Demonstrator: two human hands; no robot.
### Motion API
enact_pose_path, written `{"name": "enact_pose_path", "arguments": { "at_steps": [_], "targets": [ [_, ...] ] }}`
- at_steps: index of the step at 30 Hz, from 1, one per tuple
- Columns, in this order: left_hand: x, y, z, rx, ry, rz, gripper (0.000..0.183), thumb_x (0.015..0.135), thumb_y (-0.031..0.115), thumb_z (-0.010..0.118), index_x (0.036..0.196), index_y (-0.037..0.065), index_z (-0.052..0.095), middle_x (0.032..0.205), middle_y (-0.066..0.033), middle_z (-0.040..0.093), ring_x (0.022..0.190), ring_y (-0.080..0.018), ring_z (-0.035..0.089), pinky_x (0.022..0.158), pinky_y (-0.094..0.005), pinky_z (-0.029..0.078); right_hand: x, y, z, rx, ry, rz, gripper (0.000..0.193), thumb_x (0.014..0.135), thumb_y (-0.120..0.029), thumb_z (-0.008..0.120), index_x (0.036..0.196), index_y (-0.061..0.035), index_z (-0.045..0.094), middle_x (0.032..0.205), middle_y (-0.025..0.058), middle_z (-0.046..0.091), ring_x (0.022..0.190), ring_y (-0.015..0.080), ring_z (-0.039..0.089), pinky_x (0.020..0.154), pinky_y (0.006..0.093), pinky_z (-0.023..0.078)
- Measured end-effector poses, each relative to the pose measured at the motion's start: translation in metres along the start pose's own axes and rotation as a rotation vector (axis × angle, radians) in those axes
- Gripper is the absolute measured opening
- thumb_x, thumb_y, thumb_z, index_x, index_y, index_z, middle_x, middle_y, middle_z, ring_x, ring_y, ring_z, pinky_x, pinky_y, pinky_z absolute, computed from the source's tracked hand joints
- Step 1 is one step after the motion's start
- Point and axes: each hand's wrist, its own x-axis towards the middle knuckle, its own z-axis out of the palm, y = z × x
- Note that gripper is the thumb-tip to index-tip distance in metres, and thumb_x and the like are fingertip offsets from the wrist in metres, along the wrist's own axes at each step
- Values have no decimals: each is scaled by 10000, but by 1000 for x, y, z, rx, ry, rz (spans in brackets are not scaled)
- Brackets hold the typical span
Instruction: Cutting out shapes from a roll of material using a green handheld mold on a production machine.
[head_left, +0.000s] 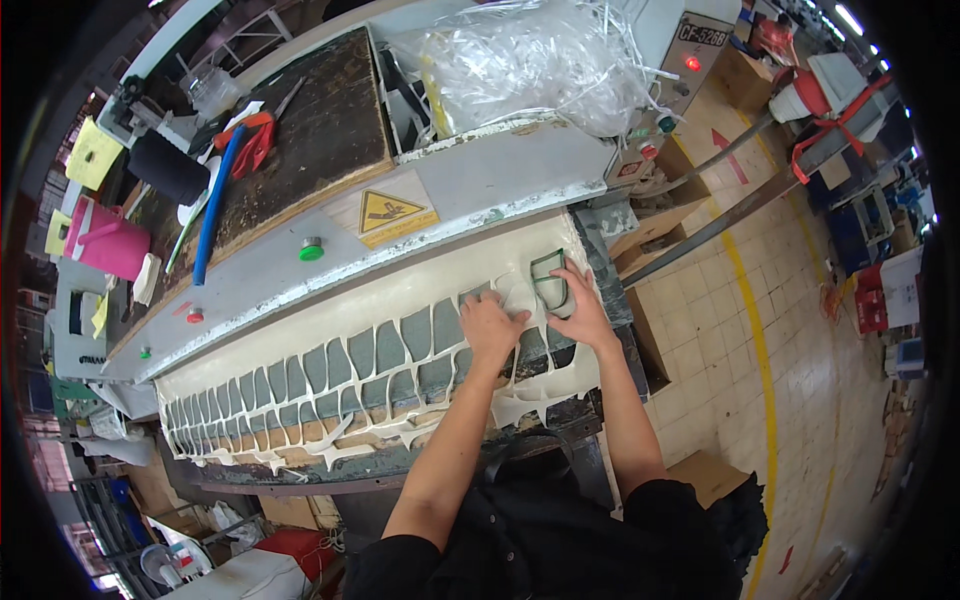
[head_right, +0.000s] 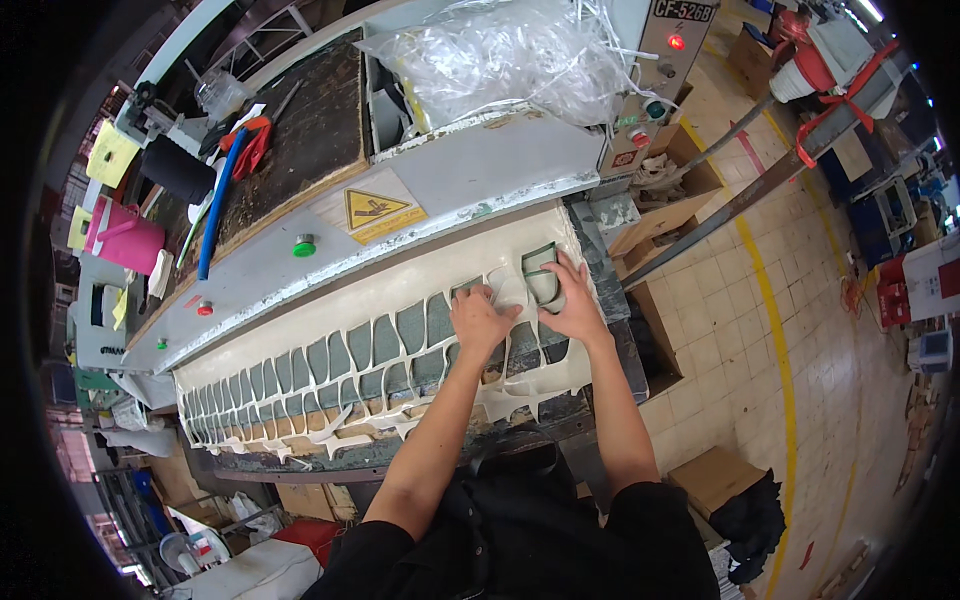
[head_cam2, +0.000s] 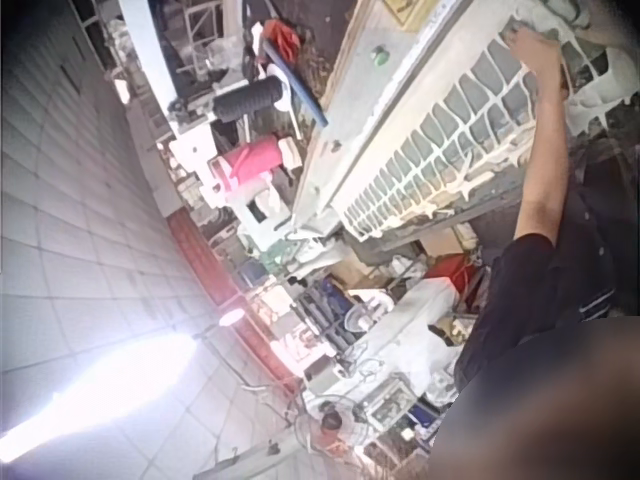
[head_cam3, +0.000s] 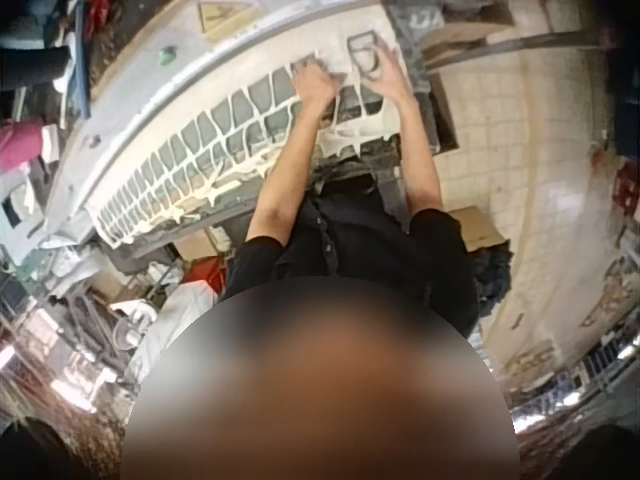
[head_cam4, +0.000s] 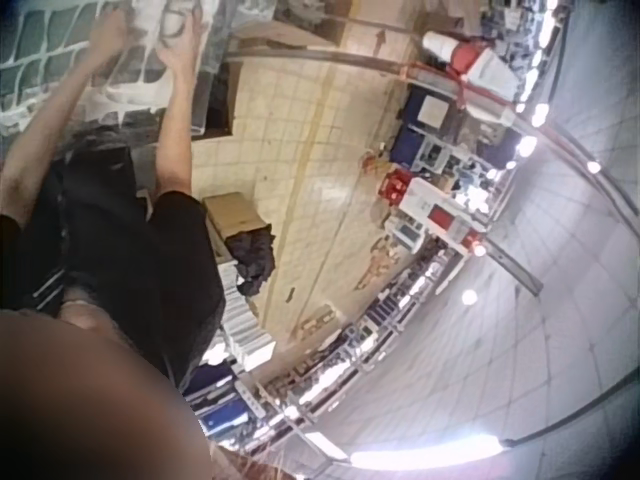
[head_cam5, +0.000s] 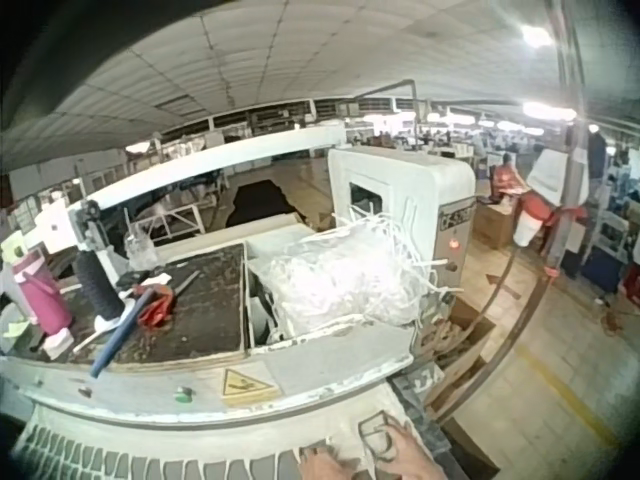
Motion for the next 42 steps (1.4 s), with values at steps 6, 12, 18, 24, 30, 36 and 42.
{"name": "enact_pose_path", "arguments": {
  "at_steps": [6, 12, 18, 24, 30, 36, 42],
  "targets": [
    [20, -30, 8, -75, -147, 17, 618, 696, 404, 975, 1184, 109, 735, 1211, -189, 657, 1165, -390, 637, 1012, -513, 511, 0, -6, 8, -15, 55, -27, 810, 716, -246, 938, 1428, -131, 571, 1674, 239, 409, 1578, 414, 362, 1314, 637, 121],
    [16, -2, -6, -45, 42, 202, 542, 711, 381, 958, 1148, 124, 766, 1237, -160, 642, 1212, -389, 593, 1045, -516, 483, -5, 0, 8, -23, 118, -14, 794, 712, -236, 940, 1417, -123, 591, 1634, 212, 468, 1551, 395, 410, 1314, 629, 137],
    [48, -9, -3, 67, -81, 127, 411, 749, 403, 932, 1058, 158, 817, 1260, -151, 628, 1218, -375, 575, 1048, -516, 473, -2, -3, 15, 2, 177, -4, 769, 714, -176, 894, 1421, -118, 598, 1584, 203, 521, 1505, 394, 462, 1318, 583, 197],
    [46, -25, 15, 74, -27, 258, 314, 806, 430, 886, 947, 155, 832, 1221, -144, 620, 1203, -371, 558, 1032, -518, 466, -4, -6, 18, -18, 241, -19, 763, 713, -153, 865, 1426, -111, 599, 1531, 207, 554, 1459, 415, 493, 1299, 574, 253],
    [26, -12, 16, -36, 131, 271, 432, 784, 464, 905, 1092, 184, 789, 1245, -145, 586, 1195, -383, 545, 1003, -524, 459, -9, -3, 17, -32, 255, -16, 758, 715, -155, 856, 1427, -114, 598, 1525, 220, 547, 1454, 434, 490, 1295, 584, 258],
    [35, -13, 13, -37, 54, 236, 410, 789, 439, 910, 1084, 182, 790, 1221, -134, 578, 1166, -370, 535, 992, -526, 447, -6, -6, 18, -50, 262, -28, 760, 722, -160, 848, 1435, -116, 587, 1535, 219, 530, 1459, 438, 477, 1298, 596, 255],
    [18, -20, 14, -132, 240, 400, 260, 874, 327, 858, 1008, 127, 761, 1216, -143, 612, 1155, -372, 554, 969, -531, 438, -13, -25, 18, 13, 346, -90, 720, 739, -148, 860, 1412, -109, 608, 1488, 198, 552, 1414, 413, 513, 1225, 576, 358]
  ]
}}
